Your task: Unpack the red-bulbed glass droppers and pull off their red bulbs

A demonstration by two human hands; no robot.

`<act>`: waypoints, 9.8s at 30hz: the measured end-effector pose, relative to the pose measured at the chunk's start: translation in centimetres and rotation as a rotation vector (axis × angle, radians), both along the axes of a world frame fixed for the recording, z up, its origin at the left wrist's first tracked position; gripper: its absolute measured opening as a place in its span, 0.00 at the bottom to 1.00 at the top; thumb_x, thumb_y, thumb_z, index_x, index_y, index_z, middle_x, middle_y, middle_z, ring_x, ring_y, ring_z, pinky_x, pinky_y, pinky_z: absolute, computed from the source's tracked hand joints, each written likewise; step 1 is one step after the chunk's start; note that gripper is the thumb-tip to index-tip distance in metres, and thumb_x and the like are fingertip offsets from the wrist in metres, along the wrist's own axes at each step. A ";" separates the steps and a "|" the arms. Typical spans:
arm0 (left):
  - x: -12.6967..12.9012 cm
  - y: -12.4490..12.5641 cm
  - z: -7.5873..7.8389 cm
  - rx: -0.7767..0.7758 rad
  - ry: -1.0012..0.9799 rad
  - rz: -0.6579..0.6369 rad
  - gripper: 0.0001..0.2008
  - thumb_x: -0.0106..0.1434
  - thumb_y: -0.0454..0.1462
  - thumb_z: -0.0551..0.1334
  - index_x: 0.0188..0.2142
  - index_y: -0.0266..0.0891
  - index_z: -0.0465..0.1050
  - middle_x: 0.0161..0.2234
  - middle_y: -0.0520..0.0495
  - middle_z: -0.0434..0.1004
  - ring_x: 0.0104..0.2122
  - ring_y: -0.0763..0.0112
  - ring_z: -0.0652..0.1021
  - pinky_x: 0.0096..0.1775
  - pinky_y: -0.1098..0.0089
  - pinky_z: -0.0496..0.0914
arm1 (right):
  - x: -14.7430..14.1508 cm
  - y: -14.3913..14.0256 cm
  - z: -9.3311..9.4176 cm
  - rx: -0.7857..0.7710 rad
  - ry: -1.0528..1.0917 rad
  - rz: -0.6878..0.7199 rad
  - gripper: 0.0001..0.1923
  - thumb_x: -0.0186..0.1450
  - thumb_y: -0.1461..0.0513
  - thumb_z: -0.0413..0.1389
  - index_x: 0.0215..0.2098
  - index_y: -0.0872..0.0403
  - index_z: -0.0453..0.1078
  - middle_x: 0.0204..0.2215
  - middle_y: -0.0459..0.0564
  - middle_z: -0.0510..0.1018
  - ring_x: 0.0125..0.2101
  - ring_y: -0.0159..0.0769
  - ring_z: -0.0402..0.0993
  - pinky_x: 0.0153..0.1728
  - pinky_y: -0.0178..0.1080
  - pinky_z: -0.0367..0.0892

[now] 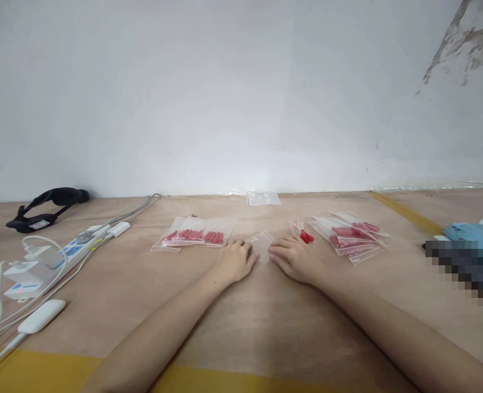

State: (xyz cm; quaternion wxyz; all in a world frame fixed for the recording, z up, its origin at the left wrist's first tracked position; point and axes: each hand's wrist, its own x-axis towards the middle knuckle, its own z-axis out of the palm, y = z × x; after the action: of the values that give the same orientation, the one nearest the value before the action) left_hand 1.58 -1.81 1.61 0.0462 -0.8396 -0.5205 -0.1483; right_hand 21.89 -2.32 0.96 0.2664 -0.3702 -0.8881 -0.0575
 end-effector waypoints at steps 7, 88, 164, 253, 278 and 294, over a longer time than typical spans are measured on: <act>-0.9 1.6 -0.5 -0.102 -0.198 0.140 0.12 0.57 0.37 0.58 0.41 0.38 0.64 0.37 0.43 0.69 0.40 0.63 0.72 0.40 0.66 0.65 | -0.4 0.1 -1.1 -0.105 0.031 0.051 0.10 0.63 0.62 0.47 0.30 0.54 0.68 0.31 0.49 0.74 0.34 0.32 0.69 0.37 0.36 0.63; 0.3 3.2 -2.0 -0.080 -0.607 -0.233 0.06 0.58 0.32 0.54 0.25 0.37 0.65 0.33 0.47 0.70 0.34 0.71 0.71 0.36 0.70 0.67 | -3.5 3.8 -1.7 0.225 0.013 -0.052 0.08 0.62 0.63 0.49 0.30 0.55 0.69 0.31 0.49 0.72 0.35 0.34 0.61 0.36 0.39 0.49; -2.5 2.5 -0.9 -0.076 -0.418 -0.340 0.16 0.57 0.39 0.59 0.45 0.40 0.66 0.40 0.46 0.69 0.40 0.66 0.70 0.42 0.66 0.66 | -1.2 4.8 -1.1 -0.637 0.444 -0.140 0.07 0.57 0.62 0.51 0.34 0.54 0.67 0.25 0.44 0.72 0.24 0.28 0.67 0.25 0.32 0.61; -3.7 1.6 -1.2 -0.120 -0.339 -0.352 0.15 0.63 0.38 0.50 0.48 0.41 0.67 0.46 0.48 0.72 0.48 0.67 0.70 0.51 0.63 0.63 | -1.8 2.3 0.3 -0.609 0.279 0.071 0.12 0.54 0.68 0.49 0.30 0.53 0.74 0.22 0.42 0.73 0.24 0.30 0.66 0.26 0.31 0.59; -4.0 1.5 -1.1 -0.163 -0.336 -0.311 0.19 0.62 0.40 0.52 0.53 0.40 0.61 0.52 0.45 0.66 0.50 0.65 0.67 0.51 0.63 0.63 | -2.4 2.7 0.3 -0.732 0.425 0.014 0.06 0.51 0.69 0.51 0.28 0.56 0.65 0.20 0.41 0.67 0.22 0.26 0.61 0.23 0.30 0.56; -4.3 0.5 0.4 -0.281 0.072 -0.288 0.20 0.66 0.43 0.44 0.57 0.53 0.54 0.60 0.47 0.47 0.59 0.55 0.49 0.56 0.54 0.49 | 3.6 4.2 3.8 -0.921 0.942 -0.189 0.15 0.50 0.56 0.60 0.32 0.56 0.68 0.26 0.50 0.76 0.19 0.28 0.68 0.19 0.31 0.64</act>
State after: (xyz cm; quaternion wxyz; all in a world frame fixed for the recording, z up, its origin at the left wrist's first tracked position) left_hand -2.75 -1.29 1.99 -0.0746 -0.9082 -0.4088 -0.0492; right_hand 25.46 1.90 4.79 0.4345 -0.5080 -0.5743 0.4727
